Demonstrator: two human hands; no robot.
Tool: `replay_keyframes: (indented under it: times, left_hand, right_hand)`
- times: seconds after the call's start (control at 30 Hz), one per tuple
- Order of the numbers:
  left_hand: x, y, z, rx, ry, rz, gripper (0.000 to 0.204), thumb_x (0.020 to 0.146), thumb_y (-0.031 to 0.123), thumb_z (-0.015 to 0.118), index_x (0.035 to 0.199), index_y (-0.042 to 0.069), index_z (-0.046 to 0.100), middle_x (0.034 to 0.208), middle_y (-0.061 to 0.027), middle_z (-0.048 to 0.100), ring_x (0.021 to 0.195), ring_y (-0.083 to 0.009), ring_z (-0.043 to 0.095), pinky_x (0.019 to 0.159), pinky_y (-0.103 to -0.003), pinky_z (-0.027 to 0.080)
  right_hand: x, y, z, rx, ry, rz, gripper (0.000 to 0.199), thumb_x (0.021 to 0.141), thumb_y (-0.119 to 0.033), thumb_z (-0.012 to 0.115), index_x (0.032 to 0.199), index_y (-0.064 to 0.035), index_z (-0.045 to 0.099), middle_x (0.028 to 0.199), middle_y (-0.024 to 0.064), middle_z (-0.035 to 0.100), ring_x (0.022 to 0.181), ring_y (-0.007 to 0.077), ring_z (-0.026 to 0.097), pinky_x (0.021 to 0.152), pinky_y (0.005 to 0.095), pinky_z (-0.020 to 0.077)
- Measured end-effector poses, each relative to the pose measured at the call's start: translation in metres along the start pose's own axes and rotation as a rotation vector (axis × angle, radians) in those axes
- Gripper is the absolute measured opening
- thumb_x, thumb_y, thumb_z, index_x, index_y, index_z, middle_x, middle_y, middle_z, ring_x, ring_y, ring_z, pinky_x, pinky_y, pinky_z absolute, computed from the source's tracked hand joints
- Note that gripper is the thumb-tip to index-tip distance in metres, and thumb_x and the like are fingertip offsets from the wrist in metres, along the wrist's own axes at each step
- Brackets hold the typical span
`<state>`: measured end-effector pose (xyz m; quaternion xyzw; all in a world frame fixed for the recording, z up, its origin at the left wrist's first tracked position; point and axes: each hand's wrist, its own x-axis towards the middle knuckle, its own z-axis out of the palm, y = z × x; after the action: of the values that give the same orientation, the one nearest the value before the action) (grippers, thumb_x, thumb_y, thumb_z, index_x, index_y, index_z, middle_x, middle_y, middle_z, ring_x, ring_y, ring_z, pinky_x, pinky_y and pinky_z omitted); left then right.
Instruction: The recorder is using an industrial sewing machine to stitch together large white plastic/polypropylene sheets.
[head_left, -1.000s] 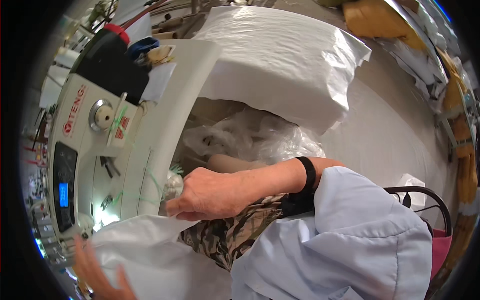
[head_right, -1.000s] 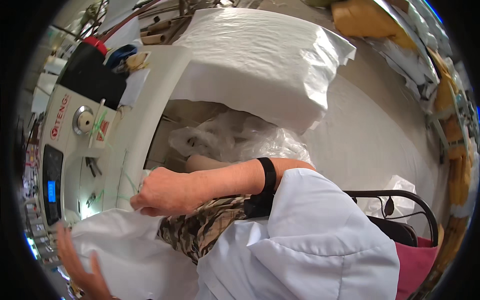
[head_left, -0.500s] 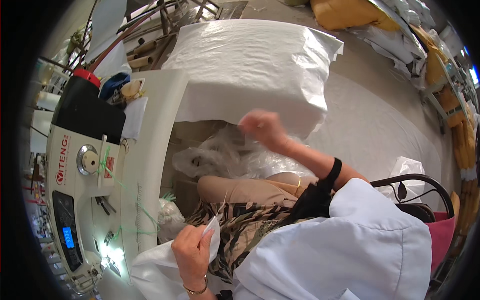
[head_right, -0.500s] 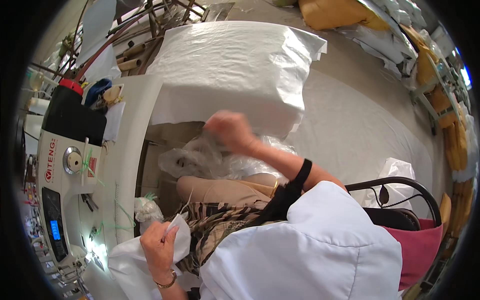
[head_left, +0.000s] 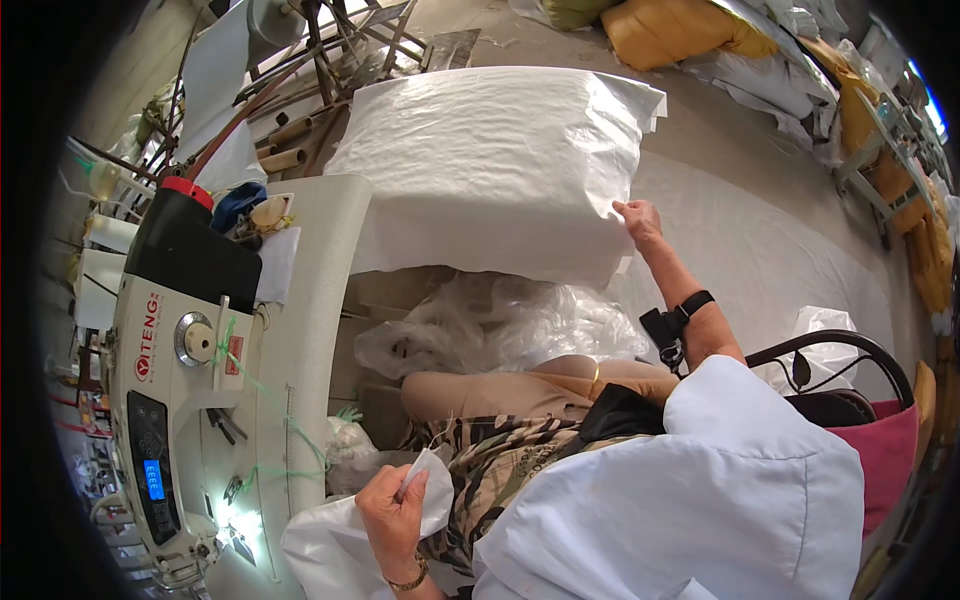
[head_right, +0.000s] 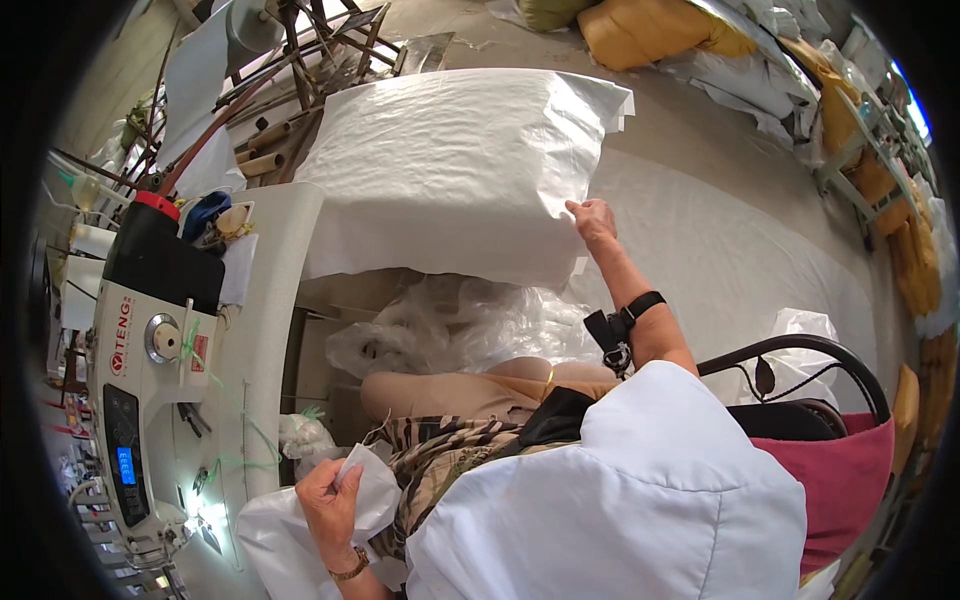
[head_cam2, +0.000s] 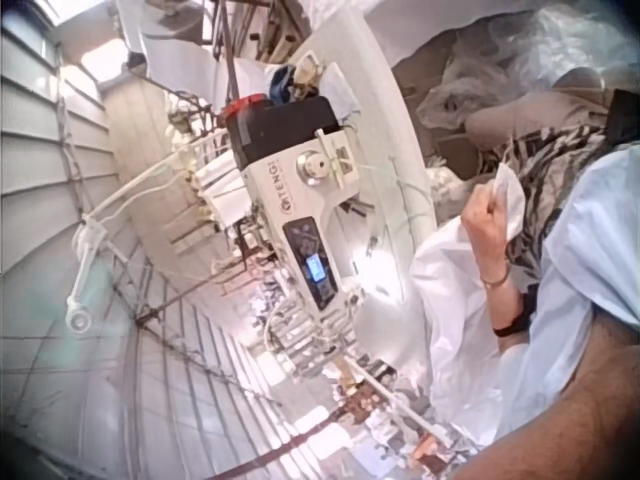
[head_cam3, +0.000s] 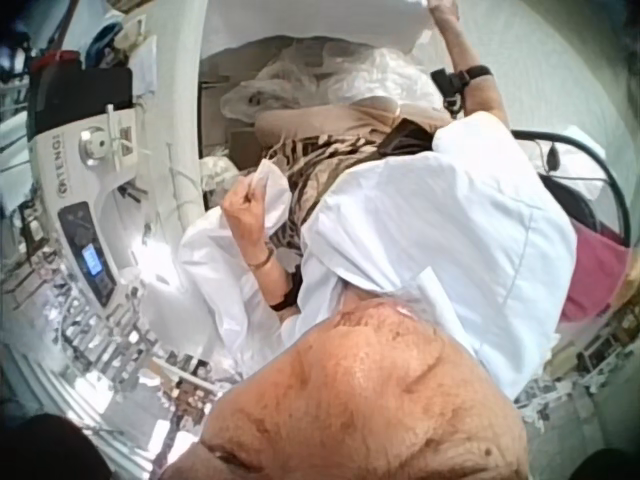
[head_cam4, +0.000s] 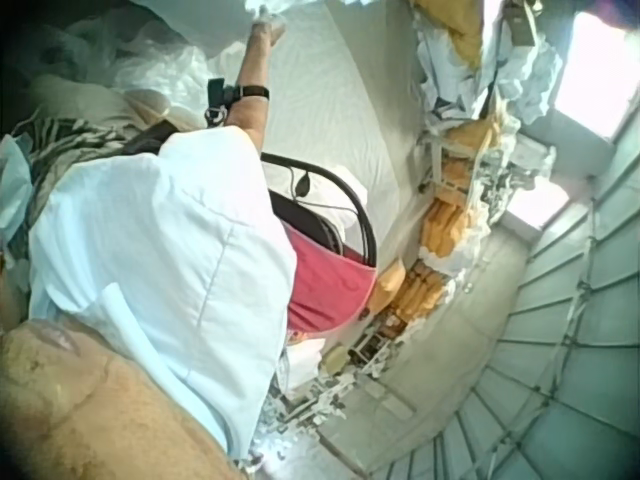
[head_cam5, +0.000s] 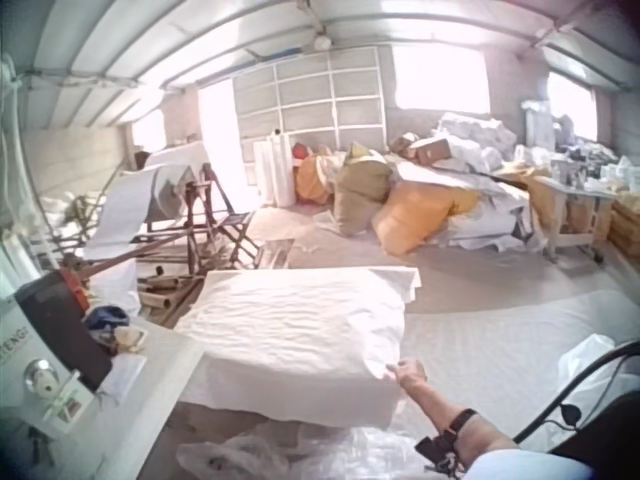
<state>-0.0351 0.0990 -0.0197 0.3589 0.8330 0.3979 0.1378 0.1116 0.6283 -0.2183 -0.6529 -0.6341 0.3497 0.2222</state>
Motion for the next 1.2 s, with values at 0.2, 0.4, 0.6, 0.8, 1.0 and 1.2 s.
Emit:
replay_keyframes:
  times: [0.2, 0.4, 0.6, 0.8, 1.0, 1.2]
  left_hand:
    - [-0.008, -0.002, -0.005, -0.053, 0.018, -0.039, 0.017, 0.077, 0.009, 0.073, 0.079, -0.003, 0.061, 0.059, -0.0052, 0.045, 0.051, -0.0123, 0.037, 0.047, -0.027, 0.029]
    - [-0.011, 0.005, -0.015, -0.089, 0.042, 0.059, 0.020, 0.086, 0.017, 0.068, 0.083, -0.002, 0.064, 0.060, -0.0037, 0.050, 0.052, -0.0113, 0.038, 0.048, -0.026, 0.031]
    - [-0.002, 0.018, -0.008, -0.035, 0.097, 0.044, 0.034, 0.088, 0.018, 0.065, 0.117, 0.001, 0.060, 0.057, -0.0038, 0.050, 0.050, -0.0087, 0.042, 0.048, -0.026, 0.037]
    - [0.006, 0.034, 0.026, 0.015, -0.099, 0.045, 0.083, 0.078, 0.014, 0.073, 0.144, -0.001, 0.026, 0.056, -0.0076, 0.056, 0.043, -0.0213, 0.052, 0.048, -0.030, 0.041]
    - [0.019, 0.022, 0.045, 0.222, 0.077, 0.204, 0.068, 0.074, 0.004, 0.066, 0.137, -0.001, 0.039, 0.062, -0.0118, 0.060, 0.052, -0.0287, 0.061, 0.051, -0.037, 0.046]
    - [0.018, -0.005, 0.037, 0.376, 0.135, 0.354, 0.041, 0.074, -0.001, 0.056, 0.114, 0.001, 0.063, 0.076, -0.0174, 0.065, 0.063, -0.0334, 0.063, 0.057, -0.041, 0.049]
  right_hand:
    - [0.005, -0.014, -0.016, 0.075, -0.066, -0.083, 0.031, 0.080, -0.032, 0.069, 0.085, -0.0014, 0.068, 0.077, 0.0099, 0.066, 0.071, 0.0222, 0.062, 0.068, 0.0350, 0.0479]
    - [-0.052, -0.087, -0.024, 0.151, -0.031, -0.512, 0.023, 0.088, -0.024, 0.063, 0.084, -0.0010, 0.063, 0.069, 0.0035, 0.060, 0.067, 0.0134, 0.056, 0.061, 0.0307, 0.0449]
    - [-0.177, -0.137, 0.000, 0.954, -0.765, -0.446, 0.016, 0.090, -0.020, 0.063, 0.085, -0.0044, 0.064, 0.074, -0.0020, 0.059, 0.068, 0.0041, 0.052, 0.060, 0.0222, 0.0425]
    - [-0.302, -0.128, 0.006, 1.059, -1.233, -0.145, 0.029, 0.087, -0.021, 0.068, 0.107, -0.0015, 0.064, 0.099, 0.0023, 0.065, 0.091, 0.0082, 0.058, 0.081, 0.0254, 0.0471]
    - [-0.337, -0.124, -0.014, 0.813, -1.510, -0.211, 0.040, 0.088, -0.023, 0.066, 0.120, -0.0015, 0.057, 0.111, 0.0062, 0.062, 0.102, 0.0109, 0.054, 0.089, 0.0295, 0.0447]
    - [-0.321, -0.103, 0.005, 0.760, -1.680, -0.284, 0.036, 0.092, -0.024, 0.061, 0.117, 0.0011, 0.059, 0.112, 0.0049, 0.061, 0.101, 0.0108, 0.054, 0.091, 0.0273, 0.0437]
